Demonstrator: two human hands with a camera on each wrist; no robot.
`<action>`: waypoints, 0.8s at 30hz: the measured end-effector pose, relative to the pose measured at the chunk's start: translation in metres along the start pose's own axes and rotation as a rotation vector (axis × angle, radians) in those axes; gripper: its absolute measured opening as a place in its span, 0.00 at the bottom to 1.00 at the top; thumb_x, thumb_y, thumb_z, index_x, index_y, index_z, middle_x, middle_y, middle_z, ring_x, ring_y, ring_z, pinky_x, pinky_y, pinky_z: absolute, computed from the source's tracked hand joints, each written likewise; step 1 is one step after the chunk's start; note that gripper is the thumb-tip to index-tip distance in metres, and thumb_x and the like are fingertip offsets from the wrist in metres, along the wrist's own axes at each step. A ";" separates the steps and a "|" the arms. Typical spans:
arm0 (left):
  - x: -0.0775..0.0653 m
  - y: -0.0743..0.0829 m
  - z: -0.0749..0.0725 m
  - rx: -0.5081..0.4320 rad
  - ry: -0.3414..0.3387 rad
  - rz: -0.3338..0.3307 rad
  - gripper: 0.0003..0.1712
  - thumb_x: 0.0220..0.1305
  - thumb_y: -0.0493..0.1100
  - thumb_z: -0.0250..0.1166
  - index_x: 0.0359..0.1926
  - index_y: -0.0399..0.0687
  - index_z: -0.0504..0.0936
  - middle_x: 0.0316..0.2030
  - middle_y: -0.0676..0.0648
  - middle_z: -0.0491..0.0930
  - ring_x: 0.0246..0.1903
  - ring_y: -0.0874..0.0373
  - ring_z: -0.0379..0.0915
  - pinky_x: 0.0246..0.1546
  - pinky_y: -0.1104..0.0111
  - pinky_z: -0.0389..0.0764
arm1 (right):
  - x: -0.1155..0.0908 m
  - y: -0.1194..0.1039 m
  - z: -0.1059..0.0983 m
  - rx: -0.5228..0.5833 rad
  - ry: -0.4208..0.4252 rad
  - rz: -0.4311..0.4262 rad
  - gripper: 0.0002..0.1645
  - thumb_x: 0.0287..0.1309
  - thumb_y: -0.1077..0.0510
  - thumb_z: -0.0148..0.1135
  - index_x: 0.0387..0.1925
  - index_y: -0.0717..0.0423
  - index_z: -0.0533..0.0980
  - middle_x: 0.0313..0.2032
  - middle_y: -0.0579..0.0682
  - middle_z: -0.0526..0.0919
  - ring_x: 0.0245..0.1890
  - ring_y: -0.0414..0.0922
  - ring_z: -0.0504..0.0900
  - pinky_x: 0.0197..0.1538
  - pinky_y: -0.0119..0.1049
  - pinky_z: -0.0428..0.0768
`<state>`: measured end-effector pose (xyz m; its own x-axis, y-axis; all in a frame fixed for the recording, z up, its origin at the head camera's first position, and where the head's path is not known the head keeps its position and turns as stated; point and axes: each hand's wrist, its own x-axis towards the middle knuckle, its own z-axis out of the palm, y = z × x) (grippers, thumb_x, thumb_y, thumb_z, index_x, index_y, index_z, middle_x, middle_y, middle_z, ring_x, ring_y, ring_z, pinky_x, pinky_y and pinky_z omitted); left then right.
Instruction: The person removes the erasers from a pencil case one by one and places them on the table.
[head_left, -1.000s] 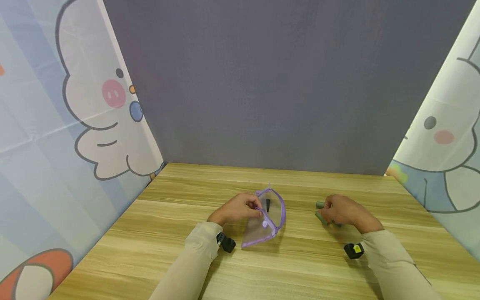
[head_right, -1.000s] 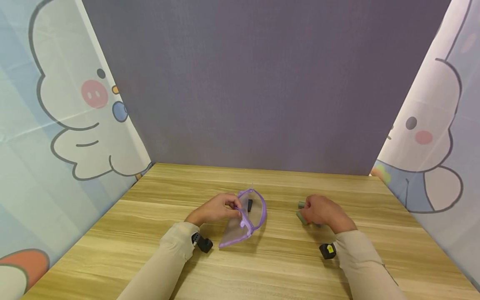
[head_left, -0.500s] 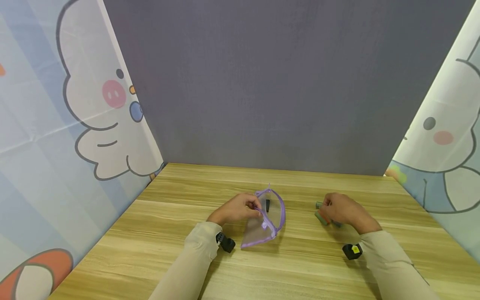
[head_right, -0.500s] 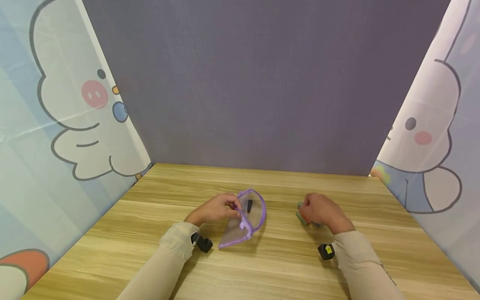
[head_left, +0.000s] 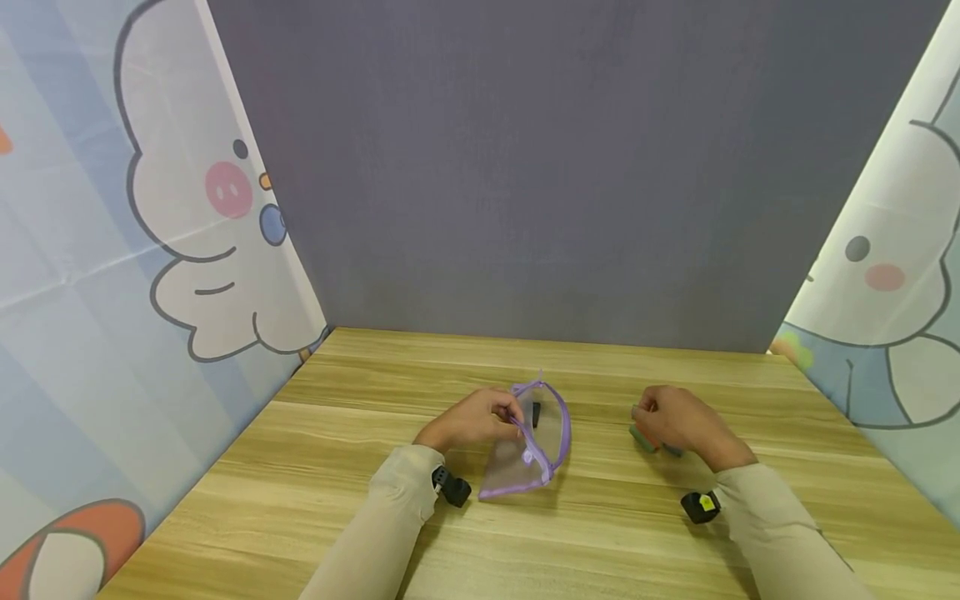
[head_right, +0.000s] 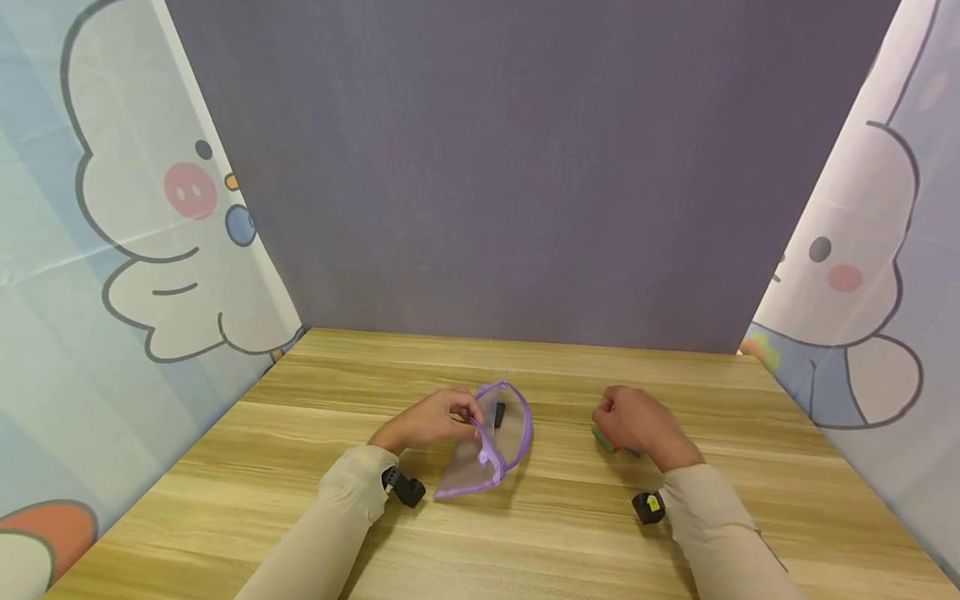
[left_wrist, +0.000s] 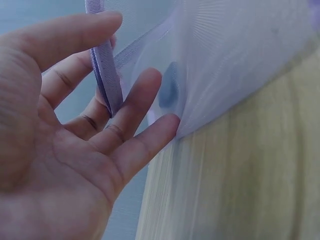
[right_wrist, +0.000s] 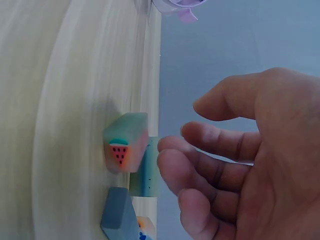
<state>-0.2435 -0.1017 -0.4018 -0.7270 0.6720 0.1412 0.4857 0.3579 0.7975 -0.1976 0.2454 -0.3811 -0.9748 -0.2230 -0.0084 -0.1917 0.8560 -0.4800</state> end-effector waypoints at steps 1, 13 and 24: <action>0.000 0.000 0.000 0.000 -0.003 0.001 0.07 0.58 0.38 0.74 0.34 0.54 0.85 0.37 0.55 0.83 0.40 0.59 0.78 0.43 0.66 0.78 | 0.000 0.000 0.000 0.003 0.006 0.000 0.14 0.72 0.52 0.50 0.33 0.53 0.75 0.18 0.48 0.79 0.21 0.45 0.73 0.34 0.41 0.71; 0.000 0.002 0.000 0.010 -0.001 -0.034 0.07 0.57 0.35 0.72 0.34 0.50 0.85 0.35 0.55 0.83 0.41 0.60 0.78 0.47 0.65 0.78 | 0.005 -0.007 0.008 -0.012 0.074 -0.059 0.11 0.69 0.55 0.52 0.35 0.55 0.78 0.20 0.45 0.77 0.18 0.42 0.74 0.30 0.40 0.72; 0.000 0.003 0.000 0.021 0.001 -0.038 0.07 0.58 0.34 0.72 0.34 0.50 0.84 0.36 0.55 0.83 0.41 0.61 0.79 0.47 0.66 0.78 | 0.005 -0.015 0.013 -0.008 0.105 -0.093 0.10 0.69 0.55 0.54 0.34 0.53 0.78 0.26 0.44 0.78 0.20 0.42 0.72 0.31 0.40 0.71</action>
<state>-0.2414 -0.1005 -0.3994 -0.7457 0.6568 0.1116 0.4677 0.3968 0.7898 -0.1984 0.2251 -0.3850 -0.9593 -0.2516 0.1279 -0.2821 0.8379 -0.4674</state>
